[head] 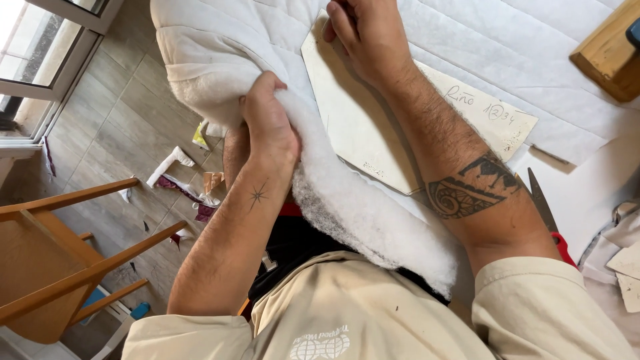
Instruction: Cutting out various fabric components from quilted and leopard-print materials using paper templates and scissors on a workshop table.
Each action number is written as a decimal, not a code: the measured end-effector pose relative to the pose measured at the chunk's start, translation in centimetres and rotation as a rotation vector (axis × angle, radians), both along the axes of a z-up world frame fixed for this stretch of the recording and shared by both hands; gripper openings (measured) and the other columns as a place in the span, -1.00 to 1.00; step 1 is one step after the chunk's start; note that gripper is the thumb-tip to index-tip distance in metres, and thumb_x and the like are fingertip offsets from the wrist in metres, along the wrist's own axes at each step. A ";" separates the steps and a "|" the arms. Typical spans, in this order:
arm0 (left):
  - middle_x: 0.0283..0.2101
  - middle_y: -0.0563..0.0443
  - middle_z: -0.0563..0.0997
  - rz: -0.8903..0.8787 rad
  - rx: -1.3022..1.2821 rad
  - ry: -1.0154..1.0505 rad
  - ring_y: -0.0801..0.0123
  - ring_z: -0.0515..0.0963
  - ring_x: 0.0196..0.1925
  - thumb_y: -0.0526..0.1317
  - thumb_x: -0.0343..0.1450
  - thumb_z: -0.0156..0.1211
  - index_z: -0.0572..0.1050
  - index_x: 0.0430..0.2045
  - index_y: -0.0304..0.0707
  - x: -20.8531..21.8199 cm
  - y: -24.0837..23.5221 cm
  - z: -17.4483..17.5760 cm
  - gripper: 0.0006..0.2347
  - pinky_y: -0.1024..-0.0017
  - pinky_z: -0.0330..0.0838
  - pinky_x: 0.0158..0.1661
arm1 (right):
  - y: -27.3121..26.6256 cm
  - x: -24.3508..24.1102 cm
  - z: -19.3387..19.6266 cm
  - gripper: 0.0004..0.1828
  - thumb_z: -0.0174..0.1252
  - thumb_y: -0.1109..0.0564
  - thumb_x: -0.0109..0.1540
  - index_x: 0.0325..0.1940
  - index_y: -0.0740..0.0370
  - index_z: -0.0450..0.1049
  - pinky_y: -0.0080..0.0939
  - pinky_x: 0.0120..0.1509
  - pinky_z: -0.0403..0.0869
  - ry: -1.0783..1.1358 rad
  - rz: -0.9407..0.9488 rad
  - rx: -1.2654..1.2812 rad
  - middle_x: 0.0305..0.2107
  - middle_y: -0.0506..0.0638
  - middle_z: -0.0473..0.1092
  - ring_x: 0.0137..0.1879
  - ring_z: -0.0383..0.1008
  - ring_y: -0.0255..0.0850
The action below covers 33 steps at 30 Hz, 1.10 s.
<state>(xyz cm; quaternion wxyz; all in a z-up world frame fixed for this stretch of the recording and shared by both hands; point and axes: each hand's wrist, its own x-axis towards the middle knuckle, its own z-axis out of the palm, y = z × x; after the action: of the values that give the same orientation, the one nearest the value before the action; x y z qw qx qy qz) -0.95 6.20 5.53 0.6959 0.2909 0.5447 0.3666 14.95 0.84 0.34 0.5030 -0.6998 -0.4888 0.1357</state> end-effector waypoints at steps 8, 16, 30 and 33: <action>-0.09 -0.16 0.72 -0.132 0.058 0.126 0.12 0.72 -0.03 -0.43 0.08 0.43 0.60 -0.22 -0.53 2.3 0.1 0.4 -0.62 0.23 0.67 0.06 | 0.0 0.0 0.0 -0.65 -0.05 0.17 0.41 -0.47 0.16 0.42 -0.20 -0.27 0.40 -0.068 -0.020 0.036 -0.55 -0.17 0.52 -0.45 0.46 -0.33; -0.07 -0.15 0.72 -0.030 0.103 0.185 0.11 0.72 0.00 -0.45 0.09 0.41 0.59 -0.17 -0.50 2.6 -0.9 0.8 -0.60 0.26 0.67 0.06 | 0.0 0.2 -0.9 -0.72 -0.01 0.22 0.40 -0.43 0.20 0.36 -0.21 -0.30 0.37 -0.098 -0.034 0.095 -0.54 -0.13 0.48 -0.45 0.43 -0.31; 0.05 -0.19 0.68 -0.067 0.259 0.127 0.12 0.68 0.10 -0.42 0.11 0.47 0.51 -0.03 -0.48 2.0 -0.2 -2.3 -0.50 0.28 0.60 0.16 | 0.1 0.7 -1.4 -0.68 0.23 0.29 0.35 -0.45 0.21 0.29 -0.15 -0.35 0.13 -0.248 -0.002 0.087 -0.58 -0.09 0.24 -0.45 0.13 -0.22; 0.00 -0.16 0.70 -0.137 0.271 0.149 0.14 0.71 0.07 -0.39 0.13 0.48 0.56 -0.11 -0.48 1.7 0.3 -2.7 -0.57 0.31 0.63 0.13 | 0.3 0.6 -1.5 -0.70 0.24 0.29 0.32 -0.44 0.21 0.30 -0.15 -0.36 0.15 -0.255 -0.024 0.087 -0.60 -0.09 0.26 -0.47 0.14 -0.24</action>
<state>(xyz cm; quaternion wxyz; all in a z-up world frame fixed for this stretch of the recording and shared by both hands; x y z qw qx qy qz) 0.79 6.50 2.85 0.6312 0.4449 0.5194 0.3659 15.59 1.10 -1.19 0.4682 -0.6947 -0.5459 0.0182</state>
